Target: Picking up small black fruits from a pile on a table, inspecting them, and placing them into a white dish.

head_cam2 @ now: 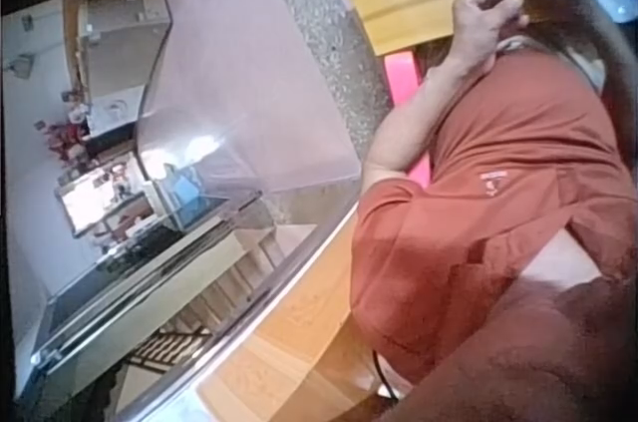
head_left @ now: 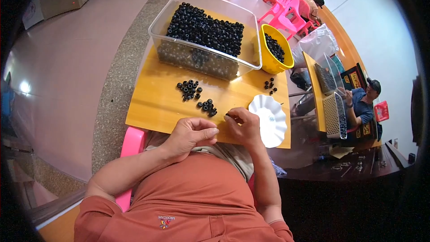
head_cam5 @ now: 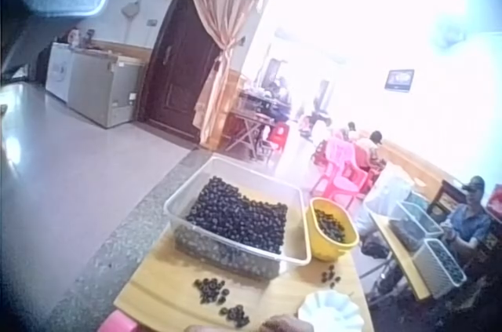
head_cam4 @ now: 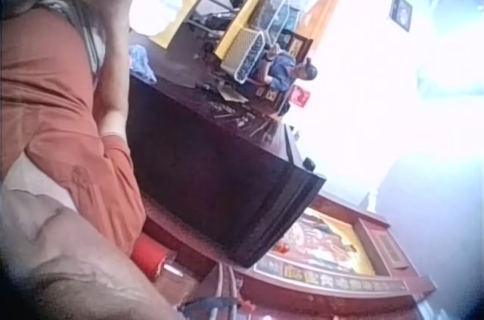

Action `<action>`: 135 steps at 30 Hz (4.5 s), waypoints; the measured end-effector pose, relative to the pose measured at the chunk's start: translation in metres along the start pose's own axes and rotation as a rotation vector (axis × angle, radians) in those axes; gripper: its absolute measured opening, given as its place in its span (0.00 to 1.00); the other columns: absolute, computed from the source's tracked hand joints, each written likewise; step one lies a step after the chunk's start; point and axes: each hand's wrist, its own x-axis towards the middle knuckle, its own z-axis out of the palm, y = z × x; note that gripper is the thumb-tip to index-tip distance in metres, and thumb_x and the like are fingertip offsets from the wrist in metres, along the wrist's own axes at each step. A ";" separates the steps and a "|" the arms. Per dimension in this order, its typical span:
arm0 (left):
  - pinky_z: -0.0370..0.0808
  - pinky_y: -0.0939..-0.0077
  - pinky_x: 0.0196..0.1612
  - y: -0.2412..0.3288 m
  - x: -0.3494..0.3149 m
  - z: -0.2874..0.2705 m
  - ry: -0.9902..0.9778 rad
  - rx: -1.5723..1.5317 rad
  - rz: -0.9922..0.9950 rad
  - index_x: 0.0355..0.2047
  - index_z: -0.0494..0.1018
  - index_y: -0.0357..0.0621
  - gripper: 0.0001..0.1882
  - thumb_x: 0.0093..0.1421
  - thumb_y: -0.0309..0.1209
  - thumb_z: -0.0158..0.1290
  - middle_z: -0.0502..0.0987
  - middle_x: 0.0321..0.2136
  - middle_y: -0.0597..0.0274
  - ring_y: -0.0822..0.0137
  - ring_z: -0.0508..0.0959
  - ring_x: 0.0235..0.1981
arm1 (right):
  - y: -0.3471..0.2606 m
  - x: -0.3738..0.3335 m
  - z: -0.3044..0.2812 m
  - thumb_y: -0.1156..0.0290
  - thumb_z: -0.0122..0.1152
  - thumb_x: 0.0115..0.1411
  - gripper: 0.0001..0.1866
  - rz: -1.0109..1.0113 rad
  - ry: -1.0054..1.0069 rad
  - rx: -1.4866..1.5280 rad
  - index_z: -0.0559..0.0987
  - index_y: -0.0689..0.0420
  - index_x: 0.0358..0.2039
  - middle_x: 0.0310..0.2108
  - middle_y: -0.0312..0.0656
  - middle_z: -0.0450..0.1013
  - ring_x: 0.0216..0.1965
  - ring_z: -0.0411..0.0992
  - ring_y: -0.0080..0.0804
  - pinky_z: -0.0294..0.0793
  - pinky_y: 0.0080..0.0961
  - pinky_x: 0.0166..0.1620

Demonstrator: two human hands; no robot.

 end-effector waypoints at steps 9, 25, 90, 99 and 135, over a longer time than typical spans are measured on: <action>0.81 0.77 0.37 -0.002 0.001 -0.001 0.001 -0.013 0.005 0.37 0.75 0.36 0.08 0.58 0.24 0.58 0.78 0.32 0.61 0.69 0.80 0.32 | 0.007 -0.008 0.002 0.79 0.62 0.56 0.06 0.142 0.030 0.460 0.79 0.64 0.35 0.27 0.38 0.76 0.29 0.74 0.21 0.75 0.19 0.32; 0.80 0.77 0.37 0.000 0.000 0.001 0.014 0.010 -0.003 0.37 0.75 0.36 0.07 0.58 0.25 0.57 0.78 0.32 0.61 0.69 0.80 0.31 | 0.006 -0.010 0.001 0.81 0.62 0.56 0.07 0.194 0.008 0.710 0.78 0.66 0.37 0.30 0.40 0.76 0.29 0.76 0.23 0.76 0.18 0.33; 0.81 0.76 0.39 -0.001 0.002 0.002 0.040 0.000 0.005 0.36 0.75 0.36 0.07 0.58 0.25 0.58 0.78 0.32 0.60 0.69 0.79 0.33 | -0.001 -0.017 0.008 0.87 0.64 0.51 0.11 -0.091 0.163 0.399 0.75 0.68 0.36 0.33 0.44 0.74 0.30 0.75 0.26 0.77 0.19 0.33; 0.81 0.75 0.39 -0.002 0.002 -0.001 0.032 0.000 0.000 0.36 0.75 0.36 0.07 0.58 0.25 0.58 0.78 0.32 0.61 0.70 0.79 0.33 | 0.001 -0.016 0.009 0.88 0.63 0.52 0.12 -0.159 0.198 0.305 0.75 0.68 0.38 0.34 0.47 0.74 0.30 0.76 0.28 0.78 0.20 0.33; 0.81 0.77 0.37 -0.003 0.003 -0.001 0.039 -0.027 0.007 0.35 0.75 0.37 0.07 0.57 0.25 0.59 0.78 0.31 0.61 0.70 0.80 0.30 | 0.001 -0.014 0.012 0.86 0.58 0.56 0.11 -0.043 0.203 0.552 0.75 0.68 0.41 0.36 0.45 0.73 0.33 0.76 0.28 0.79 0.21 0.36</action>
